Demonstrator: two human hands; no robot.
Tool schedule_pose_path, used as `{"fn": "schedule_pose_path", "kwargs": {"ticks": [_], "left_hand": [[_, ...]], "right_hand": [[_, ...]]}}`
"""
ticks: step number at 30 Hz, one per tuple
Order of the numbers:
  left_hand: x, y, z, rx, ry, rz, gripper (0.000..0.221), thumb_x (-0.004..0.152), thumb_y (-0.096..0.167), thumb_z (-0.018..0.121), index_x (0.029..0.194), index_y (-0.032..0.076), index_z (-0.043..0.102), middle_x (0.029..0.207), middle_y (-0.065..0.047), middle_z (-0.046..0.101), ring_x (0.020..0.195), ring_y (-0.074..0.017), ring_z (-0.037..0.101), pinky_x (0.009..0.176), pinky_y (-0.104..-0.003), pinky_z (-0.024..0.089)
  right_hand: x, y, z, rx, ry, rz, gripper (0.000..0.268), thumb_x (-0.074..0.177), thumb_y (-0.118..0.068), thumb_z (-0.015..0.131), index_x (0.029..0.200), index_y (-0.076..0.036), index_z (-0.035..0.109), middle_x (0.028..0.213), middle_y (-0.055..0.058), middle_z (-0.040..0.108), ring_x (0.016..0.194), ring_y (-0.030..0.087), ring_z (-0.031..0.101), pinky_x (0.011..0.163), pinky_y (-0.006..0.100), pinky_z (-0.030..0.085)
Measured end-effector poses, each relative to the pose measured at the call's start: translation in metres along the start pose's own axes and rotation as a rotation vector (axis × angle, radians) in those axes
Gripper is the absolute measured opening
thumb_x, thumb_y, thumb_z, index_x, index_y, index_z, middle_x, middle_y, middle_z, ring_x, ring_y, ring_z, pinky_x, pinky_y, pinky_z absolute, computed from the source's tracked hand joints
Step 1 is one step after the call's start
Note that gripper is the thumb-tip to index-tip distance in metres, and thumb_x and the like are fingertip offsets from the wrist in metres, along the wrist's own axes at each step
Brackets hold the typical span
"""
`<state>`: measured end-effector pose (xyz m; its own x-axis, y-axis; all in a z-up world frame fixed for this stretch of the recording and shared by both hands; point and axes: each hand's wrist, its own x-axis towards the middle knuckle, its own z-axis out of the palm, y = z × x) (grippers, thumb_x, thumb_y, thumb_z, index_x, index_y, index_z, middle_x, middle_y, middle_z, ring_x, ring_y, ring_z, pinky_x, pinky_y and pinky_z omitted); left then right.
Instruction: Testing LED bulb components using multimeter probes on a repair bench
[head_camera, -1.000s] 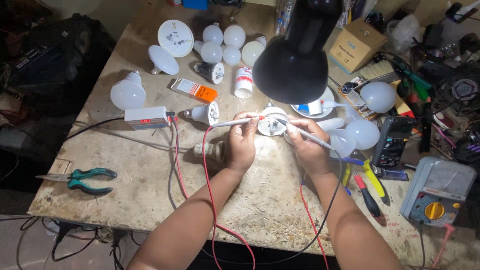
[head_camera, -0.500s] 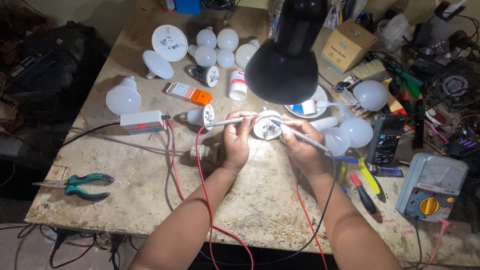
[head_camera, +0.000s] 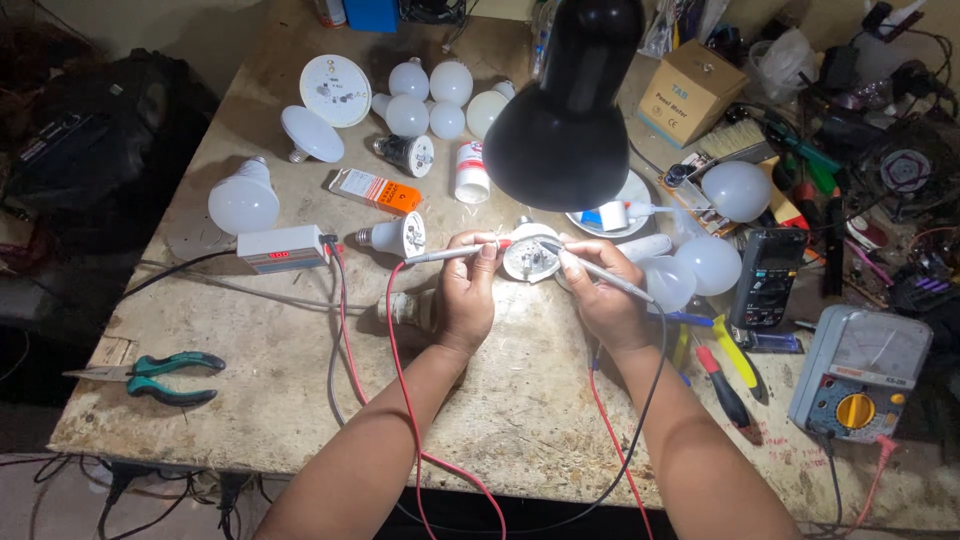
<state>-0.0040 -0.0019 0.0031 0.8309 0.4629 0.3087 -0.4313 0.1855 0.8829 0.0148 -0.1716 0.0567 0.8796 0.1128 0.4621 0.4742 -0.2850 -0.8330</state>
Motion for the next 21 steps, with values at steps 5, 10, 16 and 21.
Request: {"fn": "schedule_pose_path", "kwargs": {"ticks": [5,10,16,21], "left_hand": [[0.001,0.016,0.000,0.161,-0.032,0.058,0.007,0.104,0.015,0.059,0.104,0.009,0.063,0.096,-0.013,0.076,0.097,-0.0163,0.071,0.087,-0.034,0.062],[0.000,0.019,0.001,0.150,-0.029,0.079,0.006,0.104,0.013,0.060,0.104,0.010,0.065,0.096,-0.012,0.076,0.097,-0.0138,0.068,0.089,-0.035,0.059],[0.002,0.019,0.002,0.175,-0.025,0.082,0.004,0.102,0.013,0.063,0.103,0.011,0.067,0.096,-0.011,0.078,0.097,-0.0123,0.068,0.090,-0.036,0.059],[0.002,0.013,0.001,0.167,-0.027,0.101,0.004,0.102,0.011,0.064,0.103,0.011,0.068,0.096,-0.010,0.078,0.097,-0.0122,0.069,0.090,-0.035,0.057]], "right_hand": [[0.001,0.001,0.000,0.022,0.010,0.009,0.012,0.092,-0.007,0.075,0.103,-0.007,0.076,0.108,0.014,0.078,0.107,0.025,0.072,0.085,0.038,0.059],[0.001,0.000,-0.001,0.003,0.014,0.011,0.012,0.092,-0.008,0.076,0.104,-0.007,0.076,0.105,0.014,0.079,0.104,0.025,0.073,0.083,0.038,0.059],[0.001,0.005,0.000,0.020,0.025,0.033,0.013,0.091,-0.008,0.076,0.104,-0.008,0.077,0.101,0.013,0.079,0.101,0.023,0.073,0.082,0.036,0.059],[0.001,0.008,-0.001,0.017,0.026,0.030,0.015,0.091,-0.008,0.076,0.106,-0.008,0.078,0.098,0.011,0.079,0.097,0.019,0.073,0.080,0.034,0.059]]}}
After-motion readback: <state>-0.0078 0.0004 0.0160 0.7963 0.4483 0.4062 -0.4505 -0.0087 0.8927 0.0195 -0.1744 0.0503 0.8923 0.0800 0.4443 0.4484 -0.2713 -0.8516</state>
